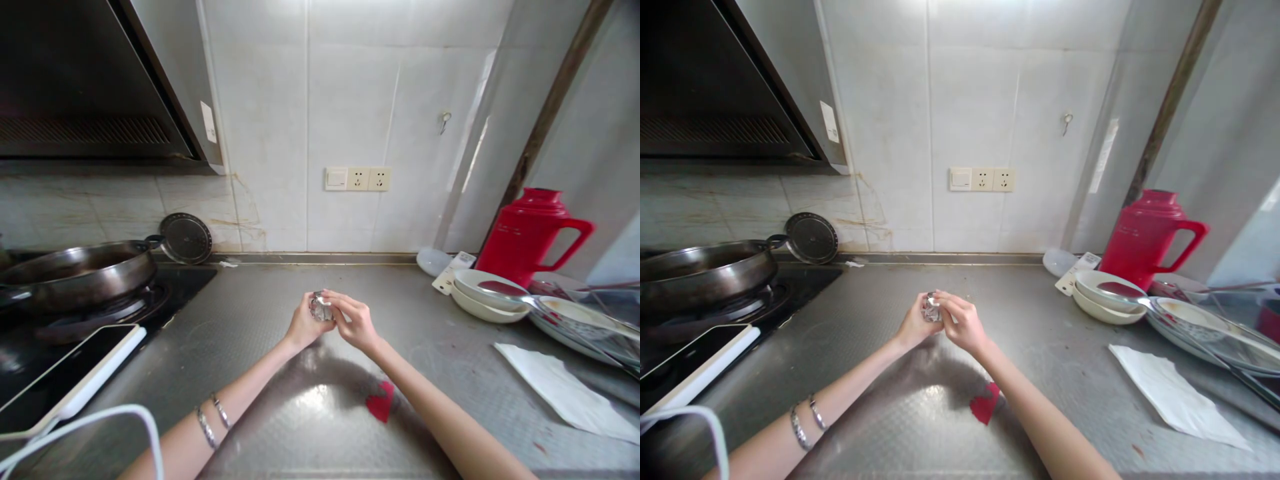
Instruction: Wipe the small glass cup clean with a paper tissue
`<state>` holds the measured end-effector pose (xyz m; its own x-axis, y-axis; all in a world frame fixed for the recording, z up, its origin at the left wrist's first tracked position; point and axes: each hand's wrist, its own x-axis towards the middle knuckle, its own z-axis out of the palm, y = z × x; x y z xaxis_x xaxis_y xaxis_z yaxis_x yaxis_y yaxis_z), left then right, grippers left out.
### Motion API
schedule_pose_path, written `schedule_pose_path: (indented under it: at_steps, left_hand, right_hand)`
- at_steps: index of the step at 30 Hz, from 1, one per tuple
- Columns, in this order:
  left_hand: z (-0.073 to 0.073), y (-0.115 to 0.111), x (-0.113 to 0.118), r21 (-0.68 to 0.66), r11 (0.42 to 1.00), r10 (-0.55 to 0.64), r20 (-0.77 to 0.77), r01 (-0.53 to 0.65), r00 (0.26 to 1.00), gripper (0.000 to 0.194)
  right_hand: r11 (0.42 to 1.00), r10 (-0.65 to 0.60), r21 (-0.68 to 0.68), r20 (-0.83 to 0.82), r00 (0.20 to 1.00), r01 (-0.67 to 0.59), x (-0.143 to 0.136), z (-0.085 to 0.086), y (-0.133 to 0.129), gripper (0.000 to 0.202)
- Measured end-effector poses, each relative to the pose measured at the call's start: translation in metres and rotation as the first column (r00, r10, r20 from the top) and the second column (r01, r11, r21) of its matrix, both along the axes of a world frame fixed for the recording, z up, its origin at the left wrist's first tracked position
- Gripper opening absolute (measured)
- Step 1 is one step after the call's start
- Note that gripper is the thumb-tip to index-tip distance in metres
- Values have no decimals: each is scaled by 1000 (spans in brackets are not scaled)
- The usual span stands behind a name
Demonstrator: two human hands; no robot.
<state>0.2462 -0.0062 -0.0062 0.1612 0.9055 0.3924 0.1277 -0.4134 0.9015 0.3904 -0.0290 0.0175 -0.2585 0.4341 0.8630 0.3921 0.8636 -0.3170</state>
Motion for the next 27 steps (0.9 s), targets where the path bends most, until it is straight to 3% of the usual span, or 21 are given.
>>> schedule_pose_path:
  at_steps: [4, 7, 11, 13, 15, 18, 20, 23, 27]
  left_hand:
    - [-5, 1, 0, 29, 999, -15, -2, 15, 1000, 62]
    - [-6, -2, 0, 28, 999, 37, -78, -35, 996, 67]
    - [-3, -5, 1, 36, 994, 104, -123, -100, 987, 68]
    - [0, -6, 2, -13, 994, 106, -102, -108, 989, 65]
    - [3, -7, 3, -99, 991, 87, -57, -93, 995, 60]
    - [6, -6, 4, -212, 977, 39, 40, -30, 998, 56]
    - [7, -6, 4, -235, 972, 31, 71, -13, 997, 55]
    - [7, -7, 3, -225, 974, 50, 55, -36, 997, 59]
    - [8, -9, 3, -207, 978, 12, 41, -3, 999, 61]
  right_hand:
    - [999, 45, 12, 33, 998, -45, -2, -3, 1, 27]
    - [986, -56, -167, -147, 988, 31, -4, -3, 6, 22]
    - [928, -127, -372, -285, 950, 13, -5, -4, 12, 24]
    - [944, -118, -330, -257, 959, 28, -5, -4, 10, 23]
    - [978, -86, -201, -190, 978, 47, -5, -5, 6, 21]
    - [1000, 19, -9, -51, 999, -19, -5, -5, 1, 26]
    - [998, 51, 22, -2, 999, -51, -5, -4, 0, 29]
    - [996, -32, -87, -95, 995, 23, -3, -2, 4, 24]
    - [949, -143, -306, -200, 969, 76, 2, 2, 12, 21]
